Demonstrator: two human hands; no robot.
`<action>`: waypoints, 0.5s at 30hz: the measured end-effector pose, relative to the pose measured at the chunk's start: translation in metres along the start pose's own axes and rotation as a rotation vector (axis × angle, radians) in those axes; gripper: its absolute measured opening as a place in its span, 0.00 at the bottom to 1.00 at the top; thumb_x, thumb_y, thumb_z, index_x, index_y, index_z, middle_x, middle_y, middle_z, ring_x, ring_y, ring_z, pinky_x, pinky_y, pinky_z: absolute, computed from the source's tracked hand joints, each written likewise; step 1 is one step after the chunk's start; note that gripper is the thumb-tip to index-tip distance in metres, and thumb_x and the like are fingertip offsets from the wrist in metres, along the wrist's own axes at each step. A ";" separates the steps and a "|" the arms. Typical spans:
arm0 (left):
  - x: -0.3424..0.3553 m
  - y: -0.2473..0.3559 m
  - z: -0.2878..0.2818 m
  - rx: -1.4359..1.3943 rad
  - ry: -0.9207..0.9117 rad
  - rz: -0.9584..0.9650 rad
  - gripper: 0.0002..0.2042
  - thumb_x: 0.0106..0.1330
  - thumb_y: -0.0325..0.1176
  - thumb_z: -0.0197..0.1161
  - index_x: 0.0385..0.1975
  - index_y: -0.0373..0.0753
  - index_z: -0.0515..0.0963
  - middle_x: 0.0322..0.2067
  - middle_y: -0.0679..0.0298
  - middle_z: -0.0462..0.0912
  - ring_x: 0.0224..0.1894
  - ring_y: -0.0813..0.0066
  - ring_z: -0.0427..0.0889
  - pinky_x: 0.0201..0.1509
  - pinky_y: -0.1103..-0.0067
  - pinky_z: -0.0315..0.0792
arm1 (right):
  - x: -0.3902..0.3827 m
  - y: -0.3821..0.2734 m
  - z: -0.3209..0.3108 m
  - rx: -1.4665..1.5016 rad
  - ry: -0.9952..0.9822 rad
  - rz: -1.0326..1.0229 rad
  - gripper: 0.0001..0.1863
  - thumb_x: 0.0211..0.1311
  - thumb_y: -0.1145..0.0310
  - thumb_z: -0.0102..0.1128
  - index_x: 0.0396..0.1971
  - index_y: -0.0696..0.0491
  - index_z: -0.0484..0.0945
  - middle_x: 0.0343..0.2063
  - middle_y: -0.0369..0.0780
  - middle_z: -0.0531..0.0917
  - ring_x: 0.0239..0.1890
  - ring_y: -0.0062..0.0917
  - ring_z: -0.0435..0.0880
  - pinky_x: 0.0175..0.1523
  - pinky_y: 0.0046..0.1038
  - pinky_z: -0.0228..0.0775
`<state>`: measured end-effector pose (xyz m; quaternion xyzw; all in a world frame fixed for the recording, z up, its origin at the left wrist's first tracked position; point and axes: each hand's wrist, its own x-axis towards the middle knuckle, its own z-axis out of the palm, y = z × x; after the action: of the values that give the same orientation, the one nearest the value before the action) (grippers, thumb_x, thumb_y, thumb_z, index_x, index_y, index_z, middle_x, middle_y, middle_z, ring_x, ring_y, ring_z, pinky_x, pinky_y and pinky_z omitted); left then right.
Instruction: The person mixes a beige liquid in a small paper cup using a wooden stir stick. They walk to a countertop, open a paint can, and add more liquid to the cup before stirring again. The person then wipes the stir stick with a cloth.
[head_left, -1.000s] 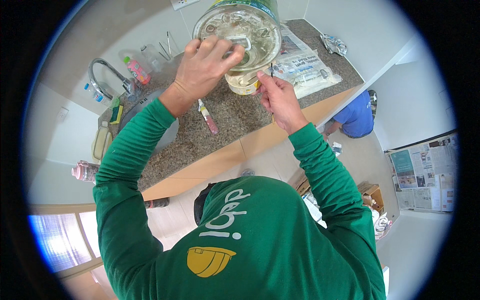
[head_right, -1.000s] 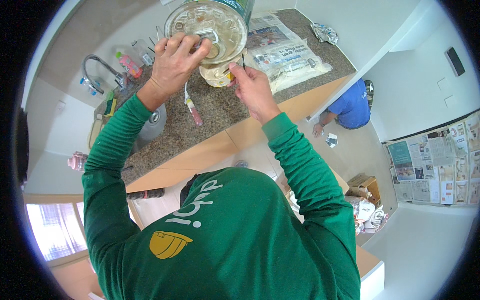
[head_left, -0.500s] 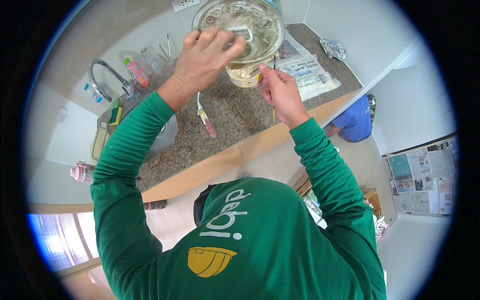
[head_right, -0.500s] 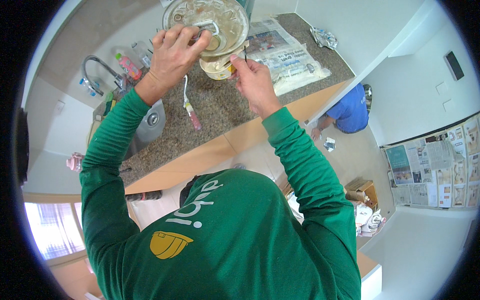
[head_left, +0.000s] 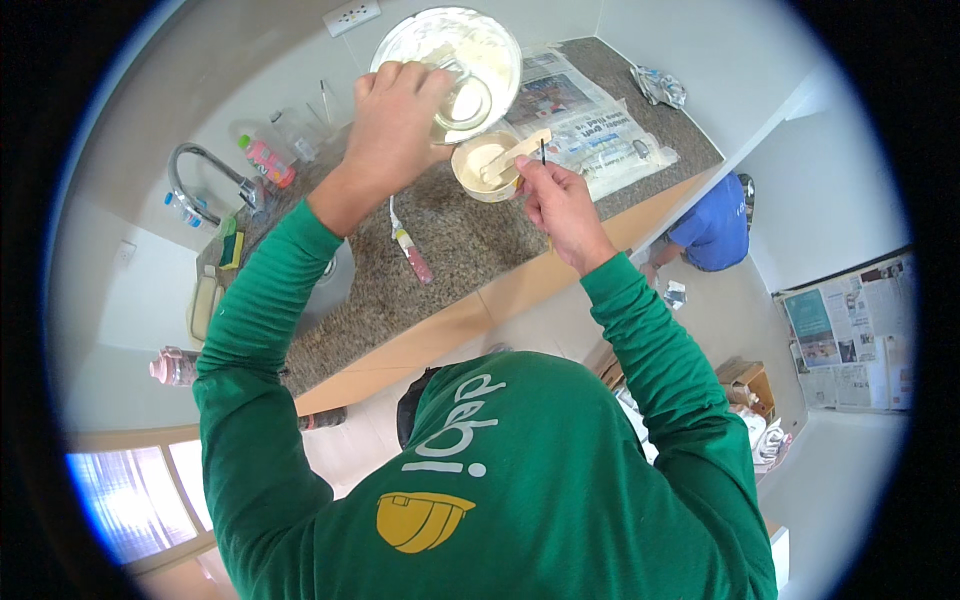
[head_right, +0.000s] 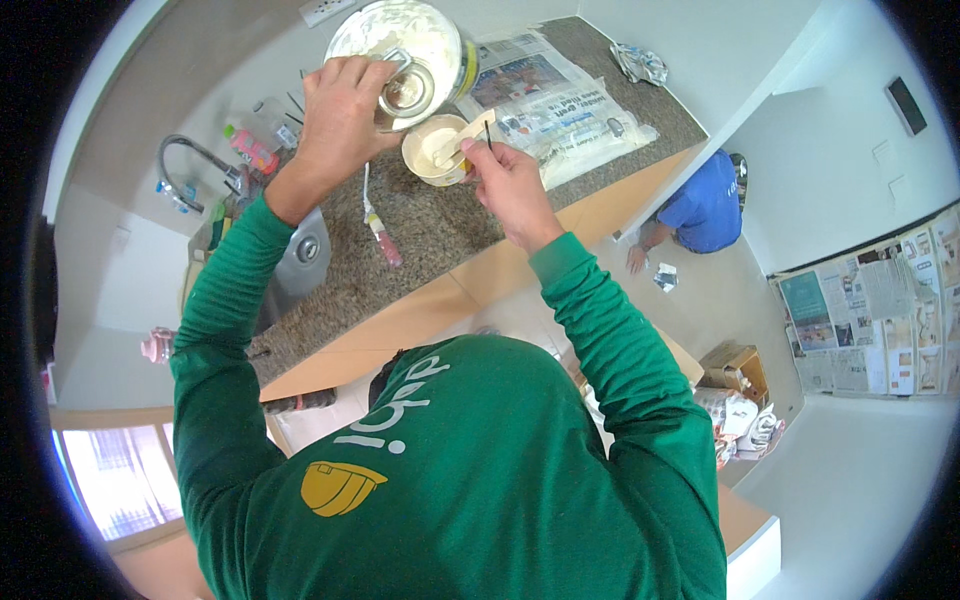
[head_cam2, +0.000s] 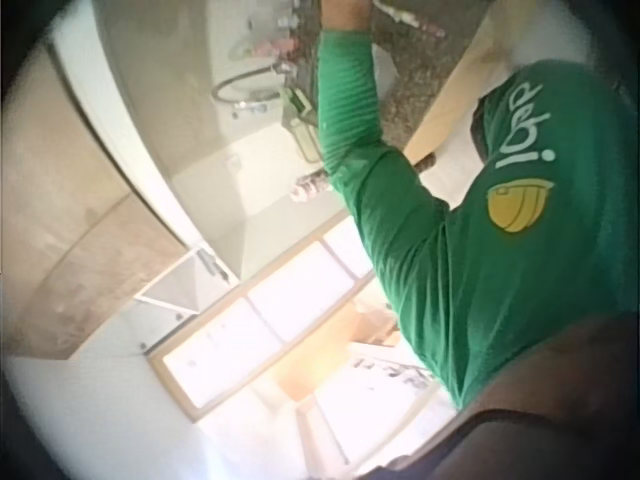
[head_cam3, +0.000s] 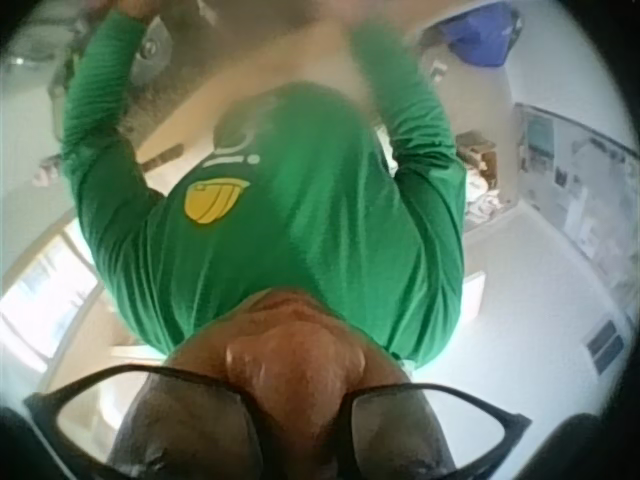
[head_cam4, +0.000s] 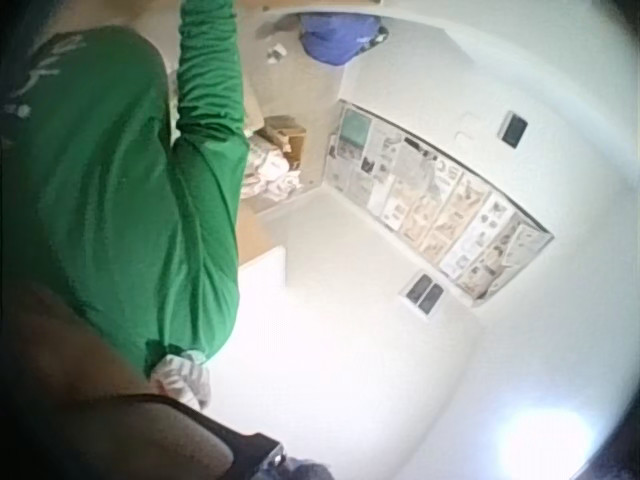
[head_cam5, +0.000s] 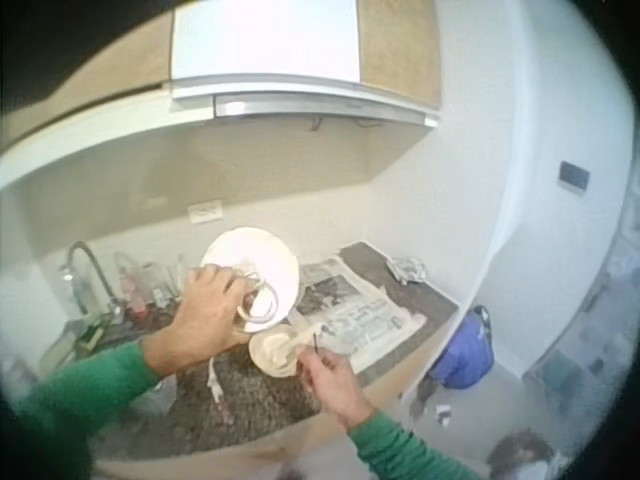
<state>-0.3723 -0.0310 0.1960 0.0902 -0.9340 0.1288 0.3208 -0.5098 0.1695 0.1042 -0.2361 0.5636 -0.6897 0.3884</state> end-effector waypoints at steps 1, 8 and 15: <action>-0.001 -0.003 0.003 -0.041 -0.035 -0.042 0.38 0.47 0.42 0.88 0.62 0.46 0.80 0.54 0.62 0.83 0.62 0.56 0.78 0.68 0.58 0.66 | 0.001 0.006 -0.004 0.002 0.002 0.005 0.22 0.78 0.49 0.68 0.34 0.54 0.81 0.28 0.34 0.82 0.20 0.13 0.68 0.25 0.21 0.54; -0.004 -0.056 0.062 -0.179 -0.365 -0.331 0.41 0.47 0.53 0.86 0.61 0.39 0.80 0.55 0.53 0.88 0.61 0.47 0.81 0.65 0.54 0.73 | -0.013 0.036 -0.020 -0.071 0.085 -0.036 0.20 0.79 0.52 0.69 0.46 0.57 0.86 0.29 0.29 0.81 0.24 0.10 0.68 0.28 0.19 0.58; 0.006 -0.098 0.118 -0.169 -0.533 -0.378 0.47 0.48 0.63 0.81 0.64 0.35 0.81 0.58 0.49 0.89 0.61 0.43 0.85 0.67 0.56 0.77 | -0.031 0.052 -0.036 -0.092 0.122 -0.055 0.20 0.81 0.53 0.68 0.55 0.56 0.84 0.27 0.25 0.77 0.25 0.08 0.66 0.28 0.19 0.55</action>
<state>-0.4207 -0.1599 0.1278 0.2653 -0.9591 -0.0390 0.0901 -0.5052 0.2120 0.0490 -0.2267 0.6107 -0.6865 0.3232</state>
